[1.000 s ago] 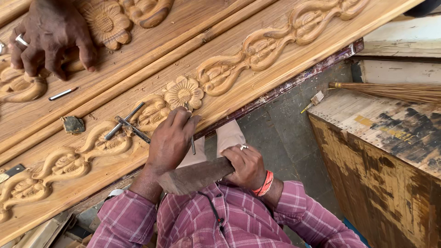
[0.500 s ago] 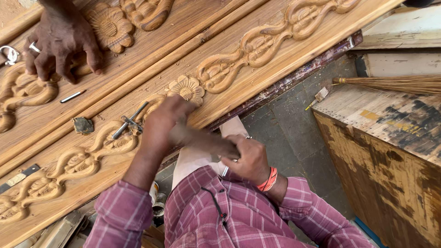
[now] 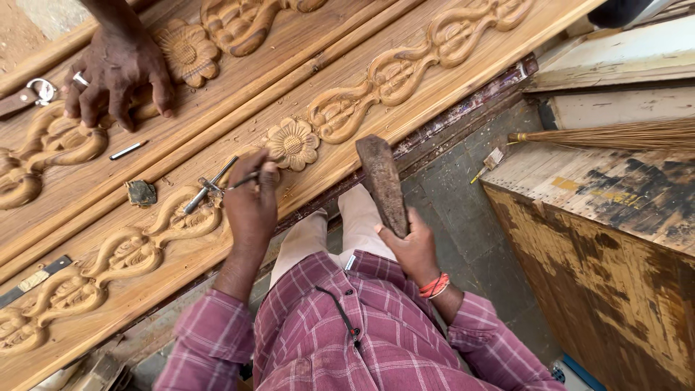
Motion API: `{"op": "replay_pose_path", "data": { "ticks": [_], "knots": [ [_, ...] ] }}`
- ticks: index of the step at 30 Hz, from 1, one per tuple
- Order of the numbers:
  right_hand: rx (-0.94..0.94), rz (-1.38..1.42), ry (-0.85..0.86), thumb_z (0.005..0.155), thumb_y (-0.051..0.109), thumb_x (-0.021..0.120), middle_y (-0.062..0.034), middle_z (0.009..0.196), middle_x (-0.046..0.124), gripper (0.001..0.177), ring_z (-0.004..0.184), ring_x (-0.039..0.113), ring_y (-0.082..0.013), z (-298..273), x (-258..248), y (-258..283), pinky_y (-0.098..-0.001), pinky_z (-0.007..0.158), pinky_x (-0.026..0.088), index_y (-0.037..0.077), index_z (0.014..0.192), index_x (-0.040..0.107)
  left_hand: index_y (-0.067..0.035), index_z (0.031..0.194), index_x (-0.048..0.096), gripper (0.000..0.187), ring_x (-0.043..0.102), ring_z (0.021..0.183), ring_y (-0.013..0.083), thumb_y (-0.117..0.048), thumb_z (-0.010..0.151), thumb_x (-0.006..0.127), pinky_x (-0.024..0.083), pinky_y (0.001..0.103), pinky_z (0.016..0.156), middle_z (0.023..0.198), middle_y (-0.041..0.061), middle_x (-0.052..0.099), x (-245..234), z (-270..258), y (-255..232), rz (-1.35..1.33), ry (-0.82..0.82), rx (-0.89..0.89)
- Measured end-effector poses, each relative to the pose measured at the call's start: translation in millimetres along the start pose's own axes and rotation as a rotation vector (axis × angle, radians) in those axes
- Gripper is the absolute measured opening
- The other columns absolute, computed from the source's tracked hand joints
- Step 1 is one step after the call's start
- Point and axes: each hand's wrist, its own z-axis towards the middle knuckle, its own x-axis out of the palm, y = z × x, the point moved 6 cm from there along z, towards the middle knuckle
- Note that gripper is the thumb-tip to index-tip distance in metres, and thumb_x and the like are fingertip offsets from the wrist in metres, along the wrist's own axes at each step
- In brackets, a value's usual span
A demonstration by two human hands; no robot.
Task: The person carves intricate floral patterns into a long wooden panel using a chisel and a wooden mallet. They repeatedly position the chisel and strike it to shape the wood, while another person occasionally steadies the panel from the opposite side.
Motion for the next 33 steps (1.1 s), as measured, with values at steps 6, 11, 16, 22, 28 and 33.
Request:
{"op": "replay_pose_path", "data": {
  "ticks": [6,11,16,22,28,33],
  "knots": [
    [0.162,0.171,0.063,0.086,0.022,0.08,-0.0007,0.079,0.069,0.03,0.059,0.064,-0.0071,-7.2,26.1,-12.9,-0.0261,0.054,0.053,0.003,0.101,0.063,-0.012,0.127,0.069,0.026,0.073,0.098,0.0239,-0.019,0.103,0.061,0.063,0.036,0.078,0.119,0.015,0.07,-0.8,-22.2,-0.4,0.062,0.113,-0.01],
    [0.168,0.204,0.155,0.088,0.026,0.08,-0.0014,0.079,0.069,0.029,0.06,0.064,-0.0075,8.0,23.6,-16.1,-0.0256,0.056,0.053,0.004,0.1,0.064,-0.007,0.114,0.074,0.021,0.074,0.091,0.0192,-0.021,0.102,0.064,0.063,0.034,0.075,0.11,0.014,0.073,-2.1,-21.5,-5.7,-0.035,0.096,-0.14],
    [0.161,0.33,0.277,0.089,0.028,0.079,0.0007,0.081,0.067,0.035,0.064,0.063,-0.0063,31.3,11.9,-27.7,-0.024,0.059,0.053,0.005,0.108,0.062,-0.002,0.106,0.074,0.026,0.075,0.079,0.0154,-0.025,0.107,0.063,0.061,0.028,0.071,0.089,0.011,0.077,0.9,-20.9,22.3,-0.252,-0.05,-0.471],
    [0.214,0.252,0.396,0.084,0.028,0.082,0.0009,0.079,0.065,0.043,0.062,0.06,-0.0067,53.2,-5.1,-34.0,-0.0245,0.056,0.05,0.006,0.115,0.062,0.0,0.106,0.069,0.027,0.074,0.07,0.0165,-0.025,0.105,0.062,0.06,0.026,0.06,0.082,0.014,0.075,8.7,-17.9,34.6,-0.554,-0.025,-0.699],
    [0.178,-0.019,0.409,0.081,0.035,0.081,-0.004,0.084,0.071,0.047,0.066,0.067,-0.0108,66.9,-15.8,-37.8,-0.0286,0.061,0.055,0.005,0.113,0.065,0.001,0.134,0.052,0.035,0.075,0.081,0.0154,-0.017,0.104,0.058,0.059,0.026,0.066,0.094,0.014,0.074,13.5,-15.1,32.6,-0.66,-0.071,-0.778],
    [0.033,-0.128,0.322,0.08,0.041,0.081,-0.0125,0.096,0.075,0.051,0.086,0.073,-0.0242,66.5,-16.6,-29.2,-0.0384,0.077,0.056,0.005,0.113,0.066,-0.014,0.146,0.028,0.046,0.073,0.074,0.0148,-0.015,0.103,0.043,0.061,0.027,0.066,0.098,0.011,0.073,7.2,-7.0,12.6,-0.657,-0.04,-0.728]
  ]
}}
